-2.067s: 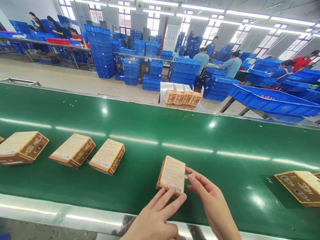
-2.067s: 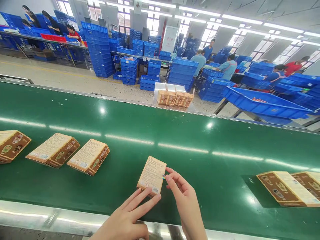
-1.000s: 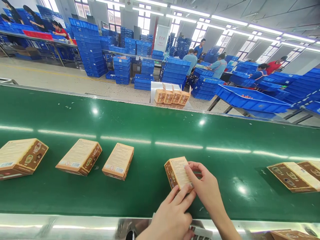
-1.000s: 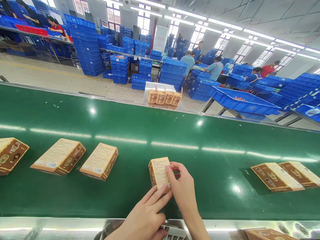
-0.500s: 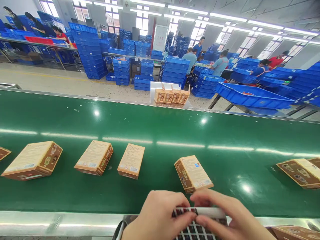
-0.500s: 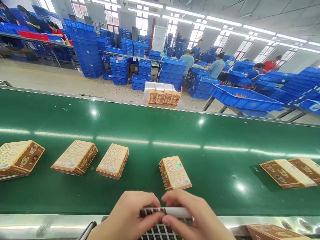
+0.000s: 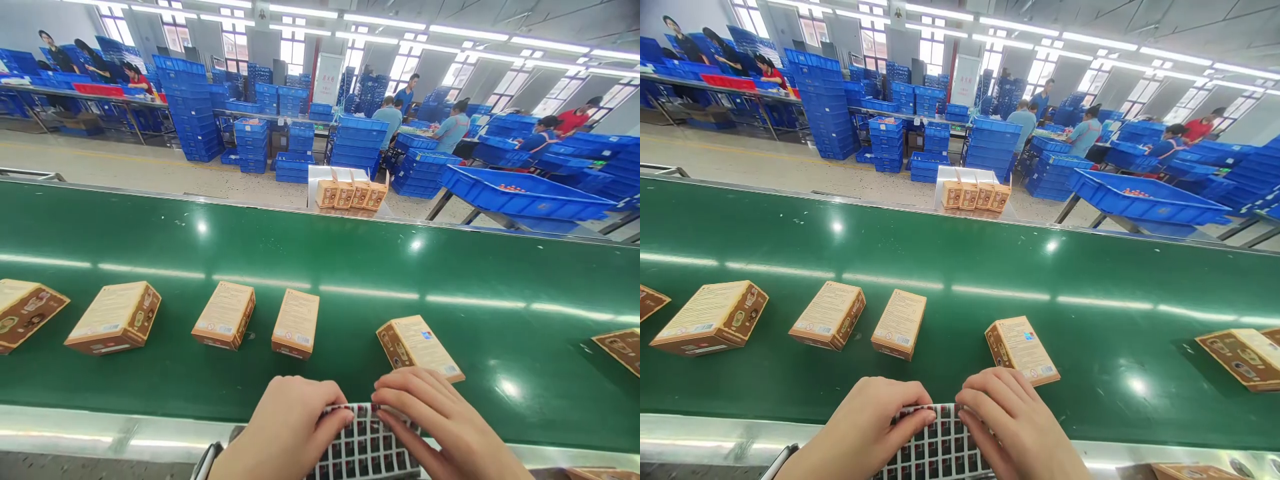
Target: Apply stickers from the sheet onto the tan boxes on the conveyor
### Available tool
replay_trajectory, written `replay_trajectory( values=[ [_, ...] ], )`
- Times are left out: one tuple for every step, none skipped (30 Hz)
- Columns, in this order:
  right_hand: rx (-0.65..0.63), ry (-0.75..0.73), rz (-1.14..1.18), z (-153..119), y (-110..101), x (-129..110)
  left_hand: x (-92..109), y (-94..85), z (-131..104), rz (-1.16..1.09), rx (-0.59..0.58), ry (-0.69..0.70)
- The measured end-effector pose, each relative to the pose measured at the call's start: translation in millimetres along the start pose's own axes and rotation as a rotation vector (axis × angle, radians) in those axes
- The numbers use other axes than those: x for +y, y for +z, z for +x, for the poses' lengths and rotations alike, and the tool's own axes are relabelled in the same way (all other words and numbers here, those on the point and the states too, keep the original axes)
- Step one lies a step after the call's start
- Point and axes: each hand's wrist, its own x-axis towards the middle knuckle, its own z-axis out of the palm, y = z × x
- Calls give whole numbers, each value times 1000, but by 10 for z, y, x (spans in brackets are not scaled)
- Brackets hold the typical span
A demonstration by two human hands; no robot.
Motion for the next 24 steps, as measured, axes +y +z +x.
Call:
replay_trajectory(
  values=[
    [11,-25,-22,26,-1,-16,-4,-4,-4,15,6,10],
    [24,-36,-42,47,-3,-28,-10,-5,-7,30,11,24],
    [33,-44,-59,63,-5,-35,-18,-4,-10,43,13,40],
    [38,-49,-70,72,-6,-38,-28,-1,-13,53,16,58],
    [38,-49,-72,75,-5,-38,-38,4,-17,59,18,76],
    [28,-50,-66,73,-2,-36,-46,11,-22,63,23,91],
    [10,-47,-55,67,3,-35,-53,18,-27,62,26,103],
    [-7,-45,-43,60,10,-36,-56,24,-33,60,34,109],
    [-21,-41,-36,54,16,-42,-56,28,-38,55,40,109],
    [-24,-38,-38,48,22,-51,-51,29,-42,50,45,103],
    [-20,-40,-45,44,24,-65,-44,26,-45,47,49,87],
    [-5,-42,-49,42,22,-80,-36,20,-46,44,51,62],
    [12,-41,-40,40,16,-93,-28,11,-46,39,54,31],
    [19,-29,-11,37,7,-101,-24,1,-44,30,62,-5],
    [12,4,44,35,-1,-97,-26,-9,-42,15,75,-32],
    [3,63,124,34,-3,-79,-36,-18,-38,-7,95,-37],
    [2,155,222,36,6,-44,-53,-26,-33,-34,118,-14],
    [9,272,336,46,31,9,-79,-31,-28,-57,137,29],
    [39,408,452,64,73,77,-110,-34,-21,-73,146,82],
    [96,547,560,95,133,155,-144,-35,-13,-81,137,130],
    [161,674,659,137,208,238,-176,-36,-2,-79,115,163],
    [218,777,748,193,291,318,-205,-35,11,-69,84,177],
    [251,845,829,257,374,389,-228,-32,26,-55,52,180],
    [269,882,897,328,451,448,-244,-27,43,-41,27,181]
  ],
)
